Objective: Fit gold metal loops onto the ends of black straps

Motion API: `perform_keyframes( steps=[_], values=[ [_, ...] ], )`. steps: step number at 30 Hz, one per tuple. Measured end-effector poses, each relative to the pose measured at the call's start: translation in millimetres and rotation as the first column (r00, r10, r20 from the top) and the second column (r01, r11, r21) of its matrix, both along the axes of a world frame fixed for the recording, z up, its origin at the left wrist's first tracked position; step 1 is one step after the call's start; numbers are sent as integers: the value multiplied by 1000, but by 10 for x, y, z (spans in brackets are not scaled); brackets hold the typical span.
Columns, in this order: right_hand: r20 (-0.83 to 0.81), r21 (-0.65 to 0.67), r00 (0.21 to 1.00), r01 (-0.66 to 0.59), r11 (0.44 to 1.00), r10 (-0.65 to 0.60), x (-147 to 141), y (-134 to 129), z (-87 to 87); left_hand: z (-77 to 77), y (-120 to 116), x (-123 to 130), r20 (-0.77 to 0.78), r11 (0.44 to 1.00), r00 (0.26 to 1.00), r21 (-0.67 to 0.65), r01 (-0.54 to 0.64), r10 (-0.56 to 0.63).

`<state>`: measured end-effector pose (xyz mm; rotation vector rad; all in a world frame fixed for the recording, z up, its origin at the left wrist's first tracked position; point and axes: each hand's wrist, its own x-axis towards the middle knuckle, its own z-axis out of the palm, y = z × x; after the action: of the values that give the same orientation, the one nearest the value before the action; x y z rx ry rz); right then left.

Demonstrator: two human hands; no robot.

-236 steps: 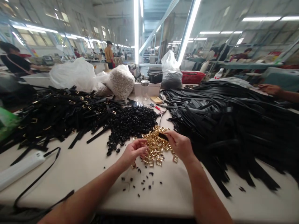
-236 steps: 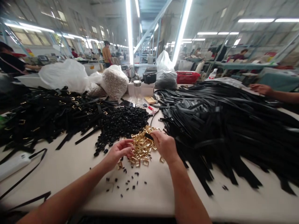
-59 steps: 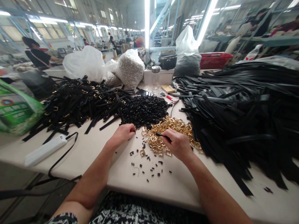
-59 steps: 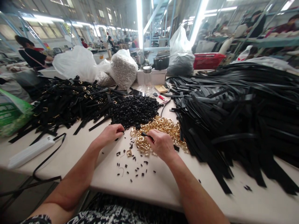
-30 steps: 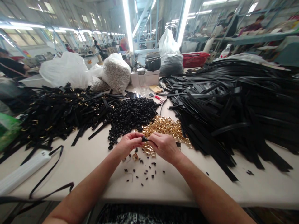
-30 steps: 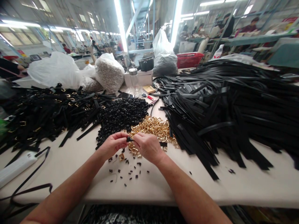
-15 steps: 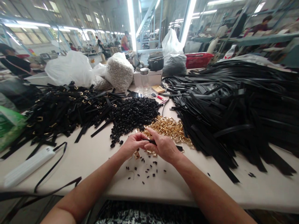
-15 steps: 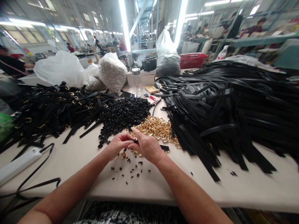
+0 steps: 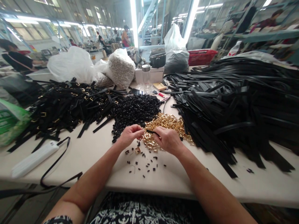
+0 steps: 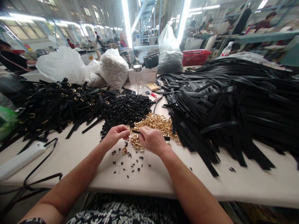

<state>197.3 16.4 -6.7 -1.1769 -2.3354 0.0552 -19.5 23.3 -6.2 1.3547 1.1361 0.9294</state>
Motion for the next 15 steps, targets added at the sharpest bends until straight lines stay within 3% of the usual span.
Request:
perform_keyframes(
  steps=[2,4,7,11,15],
  values=[
    [-21,4,996,81,997,-81,32,40,-1,-15,36,-70,-78,997,995,59,-54,59],
    [-34,7,989,143,990,-143,55,70,-4,-34,50,-111,-182,989,981,145,-36,63],
    [-47,9,986,159,987,-158,54,86,-24,-65,24,-76,-401,944,916,301,133,-2],
    [-55,10,990,133,991,-133,15,74,-62,-119,-25,71,-656,812,755,450,371,19],
    [-57,-8,992,108,994,-108,-8,67,-78,-173,-26,144,-725,786,682,477,392,100]
  ],
)
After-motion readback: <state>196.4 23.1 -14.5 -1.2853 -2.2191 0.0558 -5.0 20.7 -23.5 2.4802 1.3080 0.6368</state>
